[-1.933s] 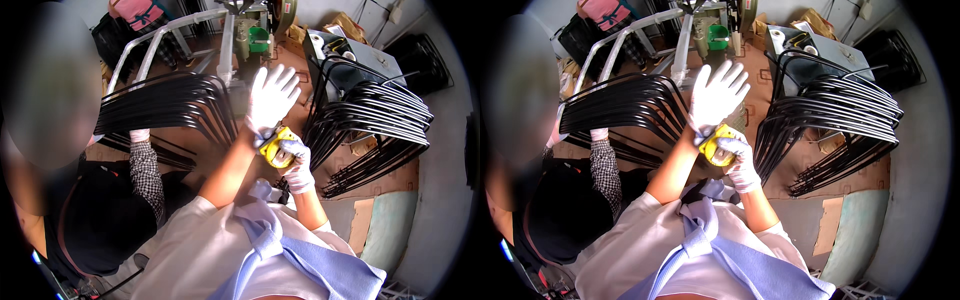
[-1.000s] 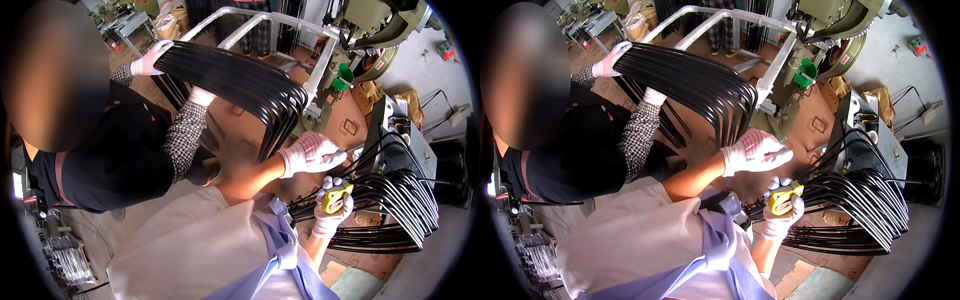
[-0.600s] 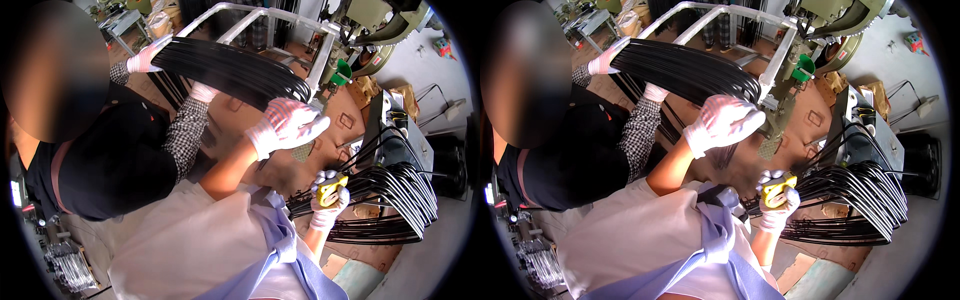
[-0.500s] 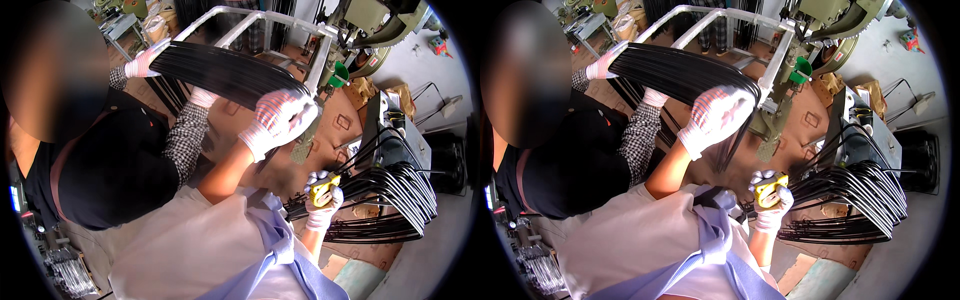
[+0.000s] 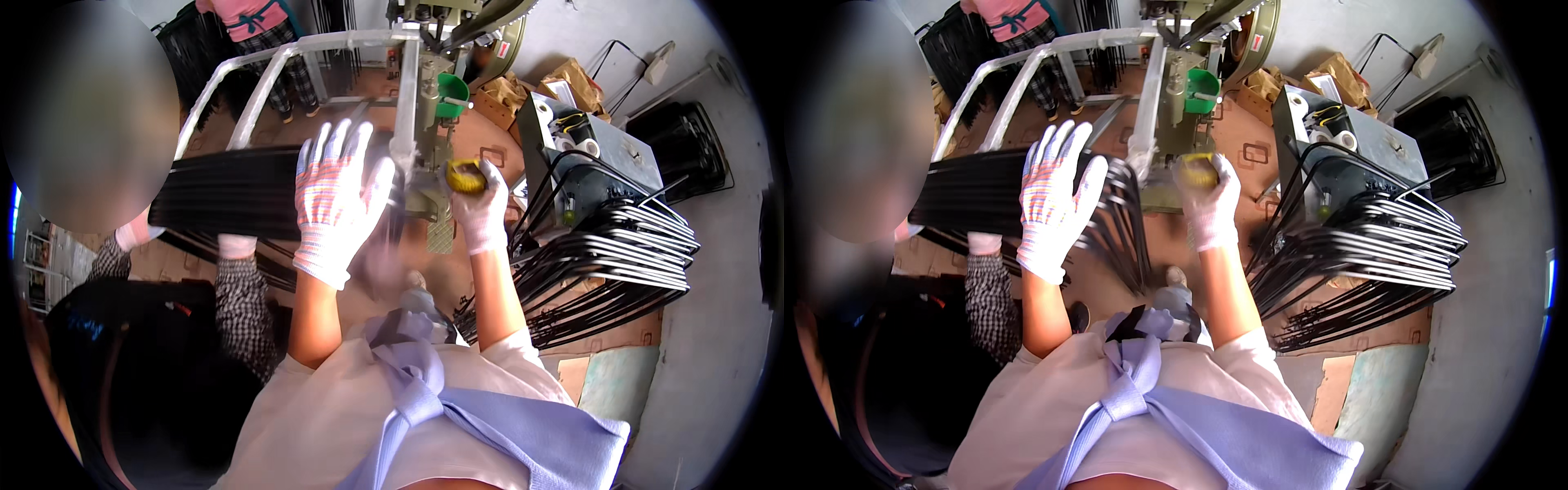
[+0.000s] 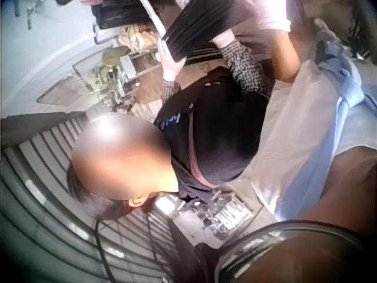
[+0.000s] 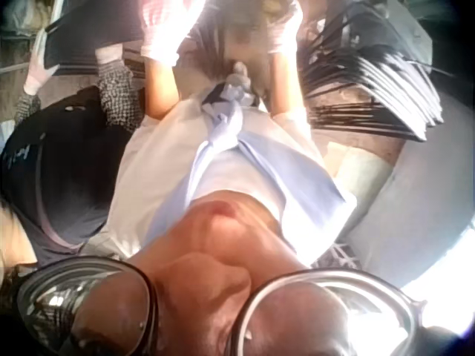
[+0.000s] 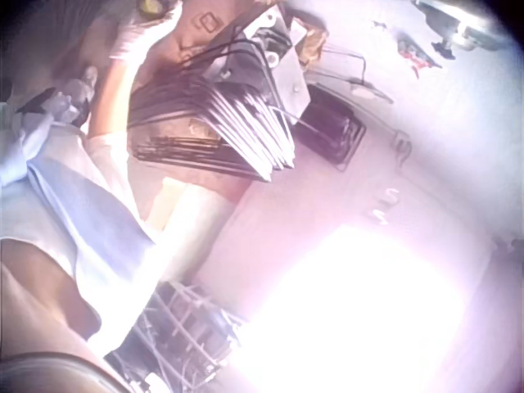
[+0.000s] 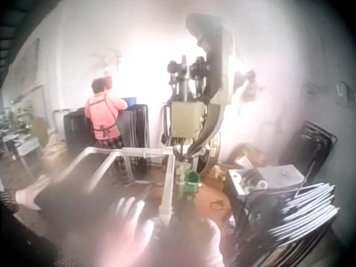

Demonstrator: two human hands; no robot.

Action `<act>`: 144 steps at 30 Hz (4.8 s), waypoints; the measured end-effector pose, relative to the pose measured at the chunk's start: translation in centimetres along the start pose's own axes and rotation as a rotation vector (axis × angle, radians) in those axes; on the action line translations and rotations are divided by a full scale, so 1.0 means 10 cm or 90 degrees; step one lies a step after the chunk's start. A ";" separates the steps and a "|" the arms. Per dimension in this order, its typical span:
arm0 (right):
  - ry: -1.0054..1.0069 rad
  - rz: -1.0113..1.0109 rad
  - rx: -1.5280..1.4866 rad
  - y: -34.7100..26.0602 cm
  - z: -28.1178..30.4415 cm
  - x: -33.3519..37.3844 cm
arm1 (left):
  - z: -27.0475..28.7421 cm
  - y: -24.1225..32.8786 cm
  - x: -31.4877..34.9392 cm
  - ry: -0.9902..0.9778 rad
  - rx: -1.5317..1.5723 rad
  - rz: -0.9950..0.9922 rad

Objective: The person uses a white marker to label a stack of black metal frames held by a coworker. They write on the side of the frames and then move the stack to a different position on the rack.

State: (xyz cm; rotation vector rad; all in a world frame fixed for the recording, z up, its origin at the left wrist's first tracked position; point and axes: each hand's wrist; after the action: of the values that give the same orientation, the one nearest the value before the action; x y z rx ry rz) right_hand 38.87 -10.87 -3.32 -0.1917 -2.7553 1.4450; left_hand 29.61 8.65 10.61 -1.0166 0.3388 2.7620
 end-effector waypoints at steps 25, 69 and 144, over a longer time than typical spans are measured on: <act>0.096 0.016 0.691 0.90 0.45 -3.71 | -0.68 0.22 -0.29 -0.319 -0.102 0.116; -0.619 -0.133 0.262 -0.56 -1.27 0.40 | 0.22 -0.31 1.27 -0.086 0.653 0.379; -0.905 -0.193 0.199 1.21 -2.68 0.23 | -0.63 -0.84 1.24 0.455 0.951 0.730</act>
State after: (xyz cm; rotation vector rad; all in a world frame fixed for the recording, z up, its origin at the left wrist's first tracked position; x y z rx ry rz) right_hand 39.84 18.18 1.94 1.8082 -2.8728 2.4152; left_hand 26.23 16.10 -3.48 -1.2850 3.0640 1.3409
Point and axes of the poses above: each hand's wrist, its own x-axis away from the middle knuckle, its own z-axis out of the back of the hand, y = z × x, and after that the axes turned 2 degrees about -z, right-handed
